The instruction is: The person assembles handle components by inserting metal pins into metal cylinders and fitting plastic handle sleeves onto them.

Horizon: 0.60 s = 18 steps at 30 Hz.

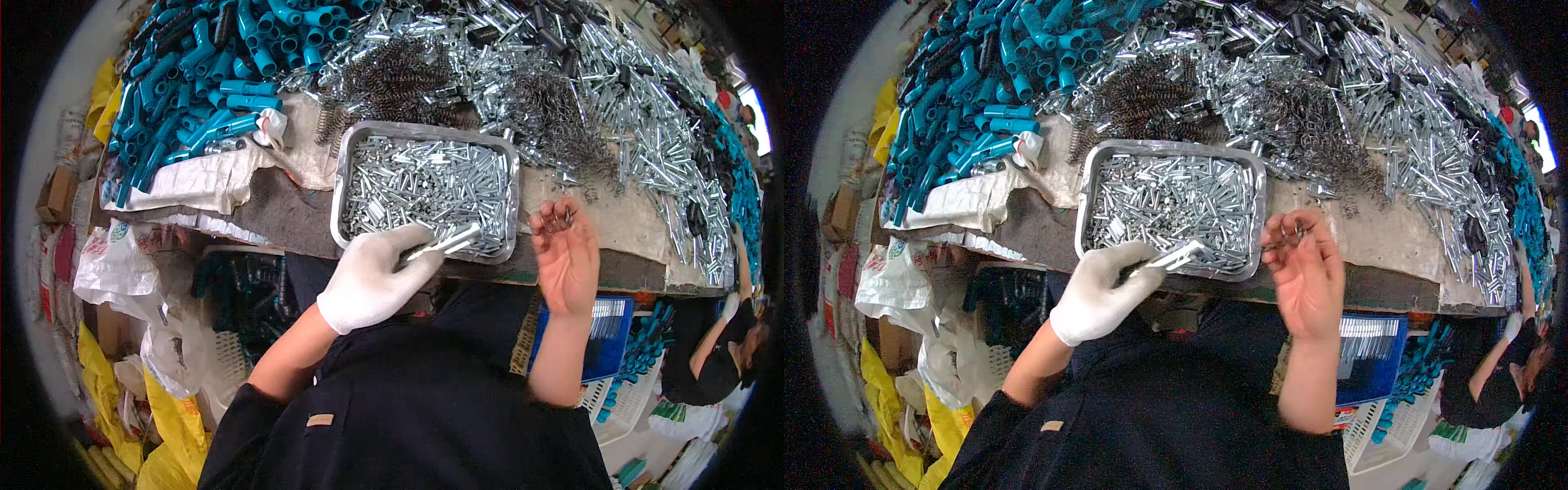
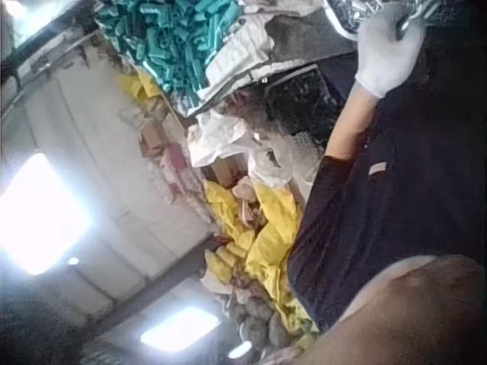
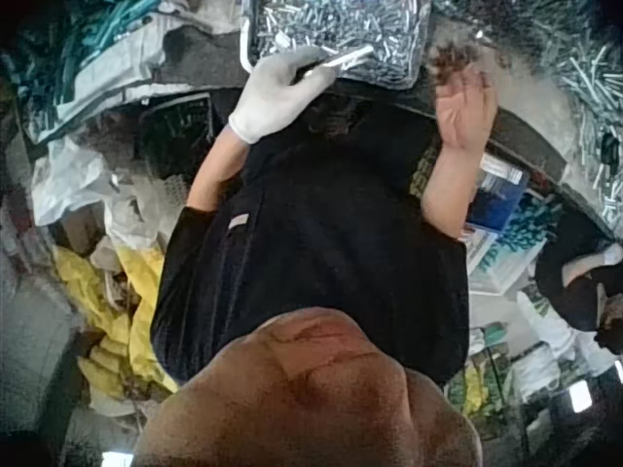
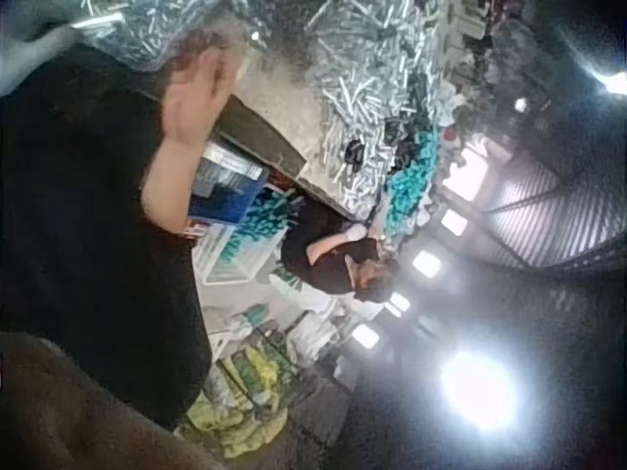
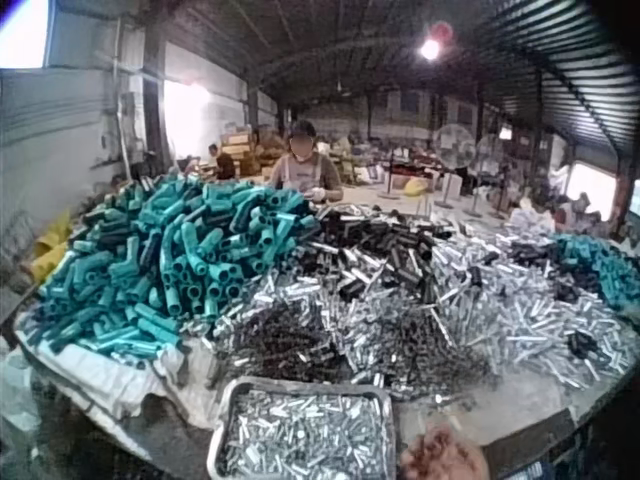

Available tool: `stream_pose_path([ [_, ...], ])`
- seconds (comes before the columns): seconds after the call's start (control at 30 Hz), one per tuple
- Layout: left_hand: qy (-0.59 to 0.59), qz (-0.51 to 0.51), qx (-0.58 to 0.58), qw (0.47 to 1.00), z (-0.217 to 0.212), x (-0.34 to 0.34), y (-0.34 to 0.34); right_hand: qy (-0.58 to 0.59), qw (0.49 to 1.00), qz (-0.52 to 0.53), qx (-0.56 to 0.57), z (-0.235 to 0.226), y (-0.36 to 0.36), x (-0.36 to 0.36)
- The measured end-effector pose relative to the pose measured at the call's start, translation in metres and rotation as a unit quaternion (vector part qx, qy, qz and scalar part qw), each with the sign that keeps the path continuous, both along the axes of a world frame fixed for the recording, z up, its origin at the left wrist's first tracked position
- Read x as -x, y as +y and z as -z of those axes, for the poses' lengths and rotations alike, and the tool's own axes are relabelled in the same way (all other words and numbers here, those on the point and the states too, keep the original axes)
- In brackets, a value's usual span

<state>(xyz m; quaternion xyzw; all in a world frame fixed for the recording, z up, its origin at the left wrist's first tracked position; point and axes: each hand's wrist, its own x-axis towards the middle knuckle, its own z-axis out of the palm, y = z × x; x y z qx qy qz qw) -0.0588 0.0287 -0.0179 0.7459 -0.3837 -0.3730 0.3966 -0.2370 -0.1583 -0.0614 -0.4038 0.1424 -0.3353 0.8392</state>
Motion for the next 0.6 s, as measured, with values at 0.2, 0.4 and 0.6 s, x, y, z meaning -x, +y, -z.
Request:
stream_pose_path([
  [0.2, 0.046, 0.023, 0.025, 0.998, -0.002, 0.005, -0.006, -0.100, 0.973, -0.101, -0.181, 0.014, 0.019, -0.005],
  [0.4, 0.036, 0.037, 0.011, 0.999, 0.002, -0.002, -0.002, 0.066, 0.994, -0.078, -0.047, 0.002, 0.026, -0.012],
  [0.6, -0.040, 0.056, 0.008, 0.998, -0.009, -0.004, 0.002, 0.228, 0.949, -0.090, 0.197, 0.004, 0.031, -0.008],
])
